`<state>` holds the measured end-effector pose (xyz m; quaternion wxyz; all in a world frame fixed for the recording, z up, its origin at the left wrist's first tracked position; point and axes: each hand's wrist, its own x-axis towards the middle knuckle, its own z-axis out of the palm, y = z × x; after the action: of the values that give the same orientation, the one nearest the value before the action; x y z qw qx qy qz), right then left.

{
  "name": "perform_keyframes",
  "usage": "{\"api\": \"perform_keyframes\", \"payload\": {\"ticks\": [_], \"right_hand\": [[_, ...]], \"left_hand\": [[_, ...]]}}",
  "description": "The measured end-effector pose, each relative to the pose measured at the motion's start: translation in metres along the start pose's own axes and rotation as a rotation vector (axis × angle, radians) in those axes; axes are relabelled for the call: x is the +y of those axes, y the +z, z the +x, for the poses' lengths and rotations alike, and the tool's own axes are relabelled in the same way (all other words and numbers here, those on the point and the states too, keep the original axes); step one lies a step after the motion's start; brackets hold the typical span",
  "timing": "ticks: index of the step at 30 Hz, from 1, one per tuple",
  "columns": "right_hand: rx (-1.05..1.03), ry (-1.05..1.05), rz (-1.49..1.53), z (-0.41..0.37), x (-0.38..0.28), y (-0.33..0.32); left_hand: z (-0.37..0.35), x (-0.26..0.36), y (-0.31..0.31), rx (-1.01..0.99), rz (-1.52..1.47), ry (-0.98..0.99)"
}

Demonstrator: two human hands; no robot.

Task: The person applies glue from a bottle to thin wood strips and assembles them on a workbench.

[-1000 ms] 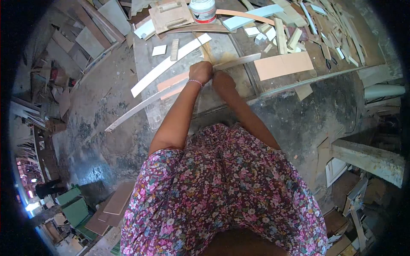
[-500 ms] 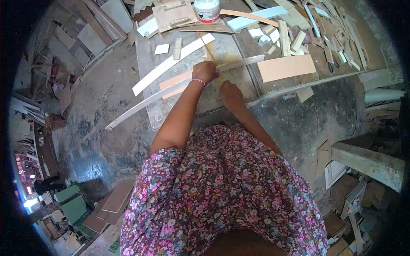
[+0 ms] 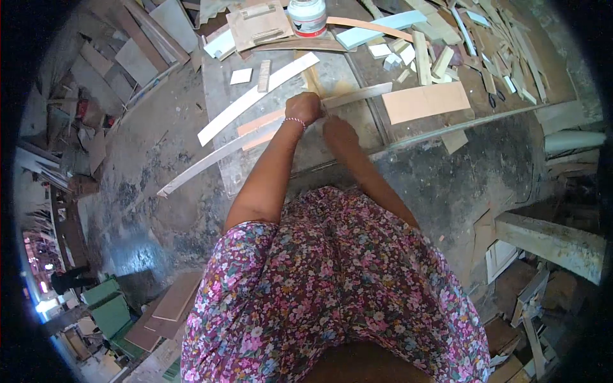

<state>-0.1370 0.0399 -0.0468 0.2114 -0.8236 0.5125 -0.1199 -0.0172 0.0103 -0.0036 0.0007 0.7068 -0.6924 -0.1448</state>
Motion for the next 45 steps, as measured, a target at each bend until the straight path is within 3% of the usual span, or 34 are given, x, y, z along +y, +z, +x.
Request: {"api": "perform_keyframes", "payload": {"ticks": [2,5,8,11,14,17,23,29,32,35,38,45], "right_hand": [[-0.108,-0.004,-0.080,-0.026,0.005,-0.003],[-0.059,-0.033,-0.052,-0.046,-0.002,-0.028],[-0.067,0.072,-0.027,-0.028,0.016,0.013],[-0.089,0.238,0.035,-0.023,-0.001,-0.002],[-0.040,0.028,0.026,-0.001,-0.002,-0.008],[-0.121,0.258,0.142,0.008,-0.012,-0.019],[-0.137,0.174,0.062,0.002,-0.007,-0.014],[-0.046,-0.071,-0.040,-0.031,0.004,-0.003],[-0.140,0.036,0.049,-0.033,-0.010,-0.024],[-0.137,0.048,0.073,-0.011,0.013,0.016],[-0.046,0.207,0.225,-0.001,-0.003,-0.005],[-0.035,0.152,0.120,0.006,-0.005,-0.005]], "left_hand": [[0.001,0.003,-0.004,-0.023,0.009,-0.003],[-0.003,0.006,-0.003,-0.080,0.031,-0.027],[0.001,0.002,-0.002,-0.065,0.063,0.011],[-0.002,0.002,0.001,-0.019,0.017,0.026],[0.001,-0.003,0.007,0.045,0.023,0.030],[0.006,-0.002,0.005,0.039,0.042,0.016],[-0.002,0.004,-0.001,-0.018,0.028,-0.003],[-0.002,0.005,0.002,-0.030,0.073,-0.050],[0.001,0.005,0.003,0.003,0.060,-0.027],[-0.002,0.001,0.006,0.030,0.028,0.016],[-0.002,0.002,0.003,0.038,0.036,0.022],[0.001,0.005,0.000,0.012,0.044,0.034]]}}
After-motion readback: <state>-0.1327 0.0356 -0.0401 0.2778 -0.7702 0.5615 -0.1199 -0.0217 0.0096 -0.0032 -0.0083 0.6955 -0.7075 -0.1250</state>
